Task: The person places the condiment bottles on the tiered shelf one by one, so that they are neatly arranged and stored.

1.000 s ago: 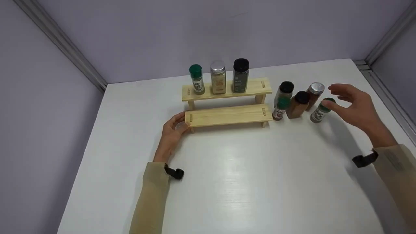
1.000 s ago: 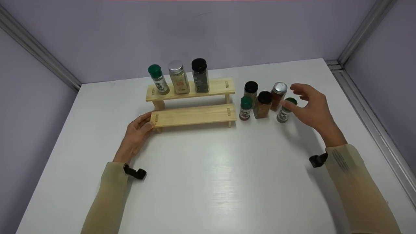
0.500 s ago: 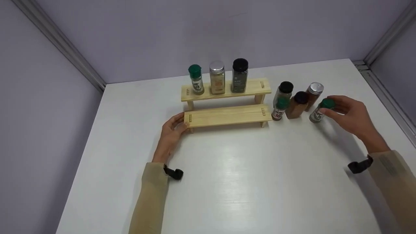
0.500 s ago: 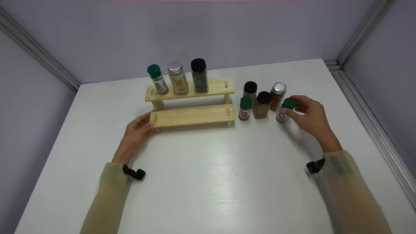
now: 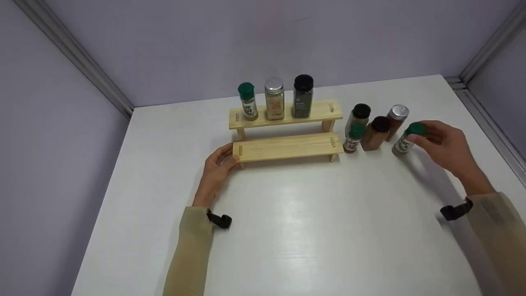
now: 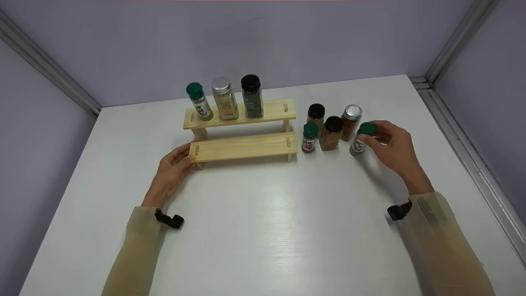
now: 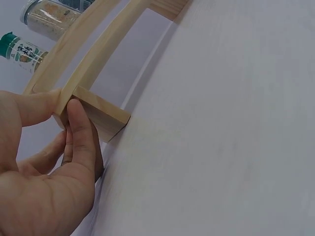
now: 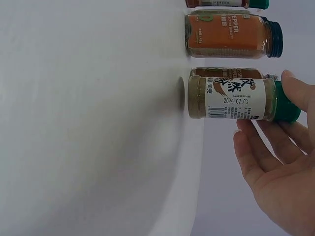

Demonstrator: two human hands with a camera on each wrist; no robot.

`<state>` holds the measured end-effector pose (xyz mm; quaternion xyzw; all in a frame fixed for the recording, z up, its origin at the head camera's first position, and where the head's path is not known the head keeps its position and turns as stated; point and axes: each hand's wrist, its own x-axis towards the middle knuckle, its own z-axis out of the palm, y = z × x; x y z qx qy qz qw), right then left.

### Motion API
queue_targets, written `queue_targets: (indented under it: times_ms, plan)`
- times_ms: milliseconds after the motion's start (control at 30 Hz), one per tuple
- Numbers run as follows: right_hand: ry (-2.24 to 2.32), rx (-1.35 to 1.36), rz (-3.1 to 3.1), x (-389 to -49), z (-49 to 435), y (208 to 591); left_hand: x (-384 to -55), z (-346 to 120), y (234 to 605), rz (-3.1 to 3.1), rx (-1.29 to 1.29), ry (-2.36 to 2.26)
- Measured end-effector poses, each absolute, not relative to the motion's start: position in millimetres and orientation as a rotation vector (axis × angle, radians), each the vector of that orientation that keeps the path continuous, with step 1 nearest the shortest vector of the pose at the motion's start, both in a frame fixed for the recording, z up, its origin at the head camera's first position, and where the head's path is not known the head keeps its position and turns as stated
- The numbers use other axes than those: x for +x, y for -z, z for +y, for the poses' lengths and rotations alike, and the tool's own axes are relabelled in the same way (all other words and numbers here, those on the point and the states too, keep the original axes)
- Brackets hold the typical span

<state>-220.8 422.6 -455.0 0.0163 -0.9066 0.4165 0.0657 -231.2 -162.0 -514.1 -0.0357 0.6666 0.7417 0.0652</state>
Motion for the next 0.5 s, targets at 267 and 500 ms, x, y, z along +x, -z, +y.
queue_targets:
  times_ms: [267, 500]
  plan:
    - [-1.267, 0.059, -2.690, -217.8, 417.7, 433.1, -232.6, -162.5, 516.4, 1.977, -0.110, -2.283]
    - [-1.352, 0.085, -2.538, -217.5, 411.1, 409.6, -232.6, -162.3, 515.6, 1.991, -0.119, -2.258]
